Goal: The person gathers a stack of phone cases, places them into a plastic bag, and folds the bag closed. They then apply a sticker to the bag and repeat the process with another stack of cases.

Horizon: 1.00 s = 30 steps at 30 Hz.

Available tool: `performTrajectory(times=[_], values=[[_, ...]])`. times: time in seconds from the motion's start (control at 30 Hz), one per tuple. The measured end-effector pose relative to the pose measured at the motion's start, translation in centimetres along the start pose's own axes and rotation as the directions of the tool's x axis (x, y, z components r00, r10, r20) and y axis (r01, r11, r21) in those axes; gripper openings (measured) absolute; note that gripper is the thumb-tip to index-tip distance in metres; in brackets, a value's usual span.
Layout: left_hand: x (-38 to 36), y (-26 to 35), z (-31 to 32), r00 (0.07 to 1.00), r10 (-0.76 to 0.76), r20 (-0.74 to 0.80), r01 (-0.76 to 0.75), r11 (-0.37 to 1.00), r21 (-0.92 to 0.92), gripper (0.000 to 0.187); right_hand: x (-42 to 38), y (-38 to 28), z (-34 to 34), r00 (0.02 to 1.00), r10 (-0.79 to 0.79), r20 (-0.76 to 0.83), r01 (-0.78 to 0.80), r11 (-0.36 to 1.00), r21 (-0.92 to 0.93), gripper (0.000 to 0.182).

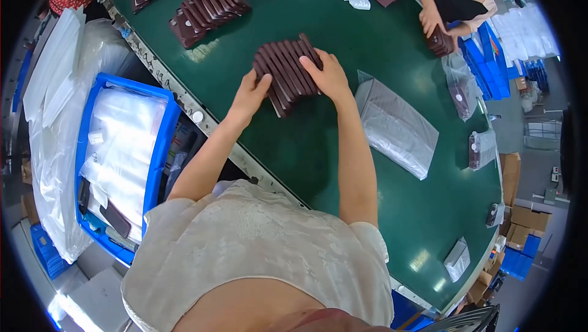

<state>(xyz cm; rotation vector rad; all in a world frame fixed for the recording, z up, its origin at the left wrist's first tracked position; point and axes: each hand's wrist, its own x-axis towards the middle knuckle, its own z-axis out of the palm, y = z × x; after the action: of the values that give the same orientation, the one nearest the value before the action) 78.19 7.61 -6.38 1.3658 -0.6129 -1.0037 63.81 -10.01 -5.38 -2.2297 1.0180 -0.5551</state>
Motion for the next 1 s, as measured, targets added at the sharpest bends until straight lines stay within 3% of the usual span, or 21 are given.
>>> performTrajectory(times=[0.03, 0.07, 0.13, 0.17, 0.2, 0.27, 0.37, 0.4, 0.5, 0.53, 0.57, 0.63, 0.67, 0.7, 0.77, 0.8, 0.83, 0.9, 0.93, 1.0], values=[[1.4, 0.4, 0.6, 0.998, -0.01, 0.065, -0.014, 0.929, 0.369, 0.057, 0.2, 0.6, -0.1, 1.0, 0.018, 0.019, -0.019, 0.996, 0.085, 0.058], [2.6, 0.0, 1.5, 0.997, -0.004, 0.071, -0.021, 0.932, 0.361, 0.057, 0.3, 1.3, -0.3, 0.999, 0.034, 0.039, -0.04, 0.985, 0.169, 0.059], [4.4, -2.3, 3.4, 0.973, 0.228, -0.041, -0.16, 0.788, 0.594, 0.059, -0.8, 0.9, -0.8, 0.996, 0.064, 0.06, -0.077, 0.965, 0.25, 0.06], [4.9, -3.4, 3.9, 0.935, 0.348, -0.073, -0.2, 0.686, 0.7, 0.06, -2.2, 0.1, -1.2, 0.999, 0.051, -0.016, -0.042, 0.934, 0.354, 0.061], [4.4, -2.0, 4.4, 0.933, 0.352, -0.071, -0.207, 0.69, 0.694, 0.06, -3.2, -1.3, -1.8, 0.995, 0.035, -0.097, 0.012, 0.894, 0.449, 0.062], [2.1, 0.3, 4.5, 0.775, 0.631, -0.035, -0.593, 0.746, 0.303, 0.065, -4.7, -2.0, -1.1, 0.985, 0.045, -0.169, 0.054, 0.841, 0.538, 0.063], [0.0, 1.5, 3.8, 0.82, 0.572, 0.01, -0.562, 0.802, 0.203, 0.068, -7.4, -2.5, 1.0, 0.854, -0.094, -0.511, 0.398, 0.751, 0.527, 0.06], [0.0, 1.9, 3.6, 0.823, 0.567, 0.029, -0.564, 0.812, 0.15, 0.069, -7.6, -2.1, 1.5, 0.852, -0.1, -0.515, 0.404, 0.751, 0.523, 0.06], [1.4, -3.0, 2.2, 0.845, 0.529, 0.072, -0.53, 0.813, 0.242, 0.072, -8.5, 0.4, 4.2, 0.942, -0.037, -0.334, 0.209, 0.843, 0.496, 0.061], [1.5, -2.8, 2.1, 0.858, 0.505, 0.092, -0.509, 0.811, 0.288, 0.074, -8.5, -0.2, 4.0, 0.939, -0.039, -0.343, 0.216, 0.839, 0.498, 0.061], [1.5, -2.8, 1.8, 0.856, 0.508, 0.097, -0.512, 0.808, 0.292, 0.074, -8.5, -0.7, 3.6, 0.931, -0.069, -0.358, 0.21, 0.904, 0.372, 0.059], [-1.0, 1.2, 1.9, 0.908, 0.408, 0.097, -0.391, 0.739, 0.549, 0.071, -9.1, -2.1, 2.4, 0.924, -0.127, -0.361, 0.172, 0.98, 0.096, 0.055], [-1.6, 2.7, 2.0, 0.93, 0.359, 0.081, -0.32, 0.678, 0.662, 0.07, -9.0, -2.9, 1.3, 0.926, -0.129, -0.356, 0.173, 0.98, 0.096, 0.055], [-1.8, 3.6, 1.9, 0.933, 0.351, 0.072, -0.308, 0.683, 0.662, 0.07, -9.1, -3.8, 0.0, 0.97, -0.045, -0.239, 0.058, 0.997, 0.048, 0.053], [-1.6, 4.9, 1.4, 0.999, -0.005, 0.053, -0.036, 0.662, 0.749, 0.069, -9.8, -4.8, -1.3, 0.988, 0.152, -0.006, -0.152, 0.985, -0.084, 0.051], [-1.8, 4.9, 1.2, 0.982, -0.186, 0.029, 0.093, 0.612, 0.786, 0.07, -10.2, -4.4, -0.2, 0.988, 0.156, 0.007, -0.155, 0.985, -0.079, 0.051], [-2.2, 3.7, 1.3, 0.98, -0.196, 0.022, 0.104, 0.609, 0.787, 0.07, -10.4, -3.4, 1.6, 0.986, 0.15, -0.075, -0.154, 0.987, -0.043, 0.05], [-1.5, -0.5, 2.3, 0.994, 0.031, -0.109, 0.066, 0.626, 0.777, 0.07, -9.6, -1.7, 4.2, 0.956, 0.133, -0.261, -0.13, 0.991, 0.027, 0.049], [-1.2, -1.6, 2.7, 0.975, 0.142, -0.171, 0.043, 0.633, 0.773, 0.071, -9.0, -1.5, 4.5, 0.956, 0.133, -0.263, -0.13, 0.991, 0.028, 0.049], [-1.7, -3.9, 3.1, 0.969, 0.151, -0.193, 0.037, 0.69, 0.723, 0.072, -9.7, -1.0, 5.2, 0.935, 0.137, -0.327, -0.097, 0.986, 0.136, 0.048]])
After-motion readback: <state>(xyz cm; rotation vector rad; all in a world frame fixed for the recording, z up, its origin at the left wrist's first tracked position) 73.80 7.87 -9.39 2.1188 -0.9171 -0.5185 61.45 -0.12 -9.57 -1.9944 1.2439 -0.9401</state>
